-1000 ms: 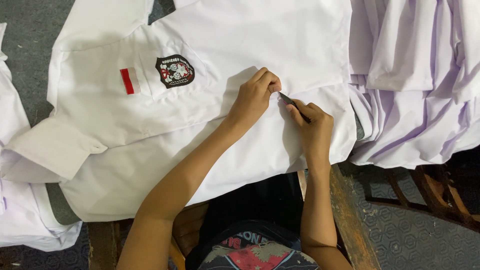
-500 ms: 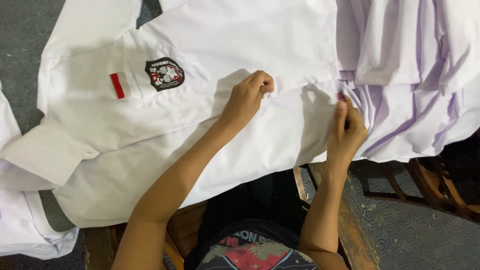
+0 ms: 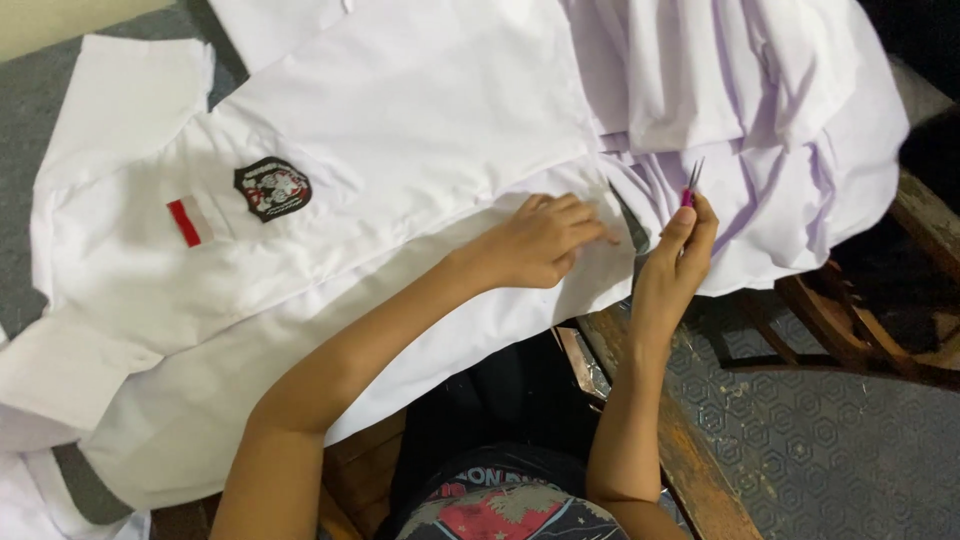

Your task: Trimming loose threads from a white shirt with snips and then folding it neatly on a work surface.

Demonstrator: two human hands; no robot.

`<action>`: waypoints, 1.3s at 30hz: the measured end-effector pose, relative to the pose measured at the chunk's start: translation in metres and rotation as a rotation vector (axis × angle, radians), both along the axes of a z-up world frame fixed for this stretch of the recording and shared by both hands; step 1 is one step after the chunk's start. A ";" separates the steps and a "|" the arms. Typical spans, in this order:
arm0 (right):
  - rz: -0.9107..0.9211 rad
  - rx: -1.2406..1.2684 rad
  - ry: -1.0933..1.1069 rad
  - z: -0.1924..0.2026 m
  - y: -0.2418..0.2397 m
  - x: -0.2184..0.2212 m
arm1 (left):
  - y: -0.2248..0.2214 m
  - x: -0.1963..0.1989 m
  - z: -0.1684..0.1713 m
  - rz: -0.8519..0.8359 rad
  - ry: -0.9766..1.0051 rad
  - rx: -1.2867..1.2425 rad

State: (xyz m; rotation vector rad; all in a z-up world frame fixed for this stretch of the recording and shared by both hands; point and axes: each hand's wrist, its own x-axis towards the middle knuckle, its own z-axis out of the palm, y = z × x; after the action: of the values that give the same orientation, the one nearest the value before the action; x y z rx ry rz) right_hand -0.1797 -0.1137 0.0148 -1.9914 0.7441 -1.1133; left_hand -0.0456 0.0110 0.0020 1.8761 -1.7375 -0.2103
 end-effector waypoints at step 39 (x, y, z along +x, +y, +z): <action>0.110 -0.137 0.322 -0.026 0.003 0.020 | 0.053 0.063 0.120 0.257 0.162 0.886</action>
State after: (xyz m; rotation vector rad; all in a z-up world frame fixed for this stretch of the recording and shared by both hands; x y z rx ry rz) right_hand -0.1601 -0.1102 -0.0112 -2.3322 0.7243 -0.8070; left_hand 0.0173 0.0636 0.1218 2.5564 -1.3592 -1.1428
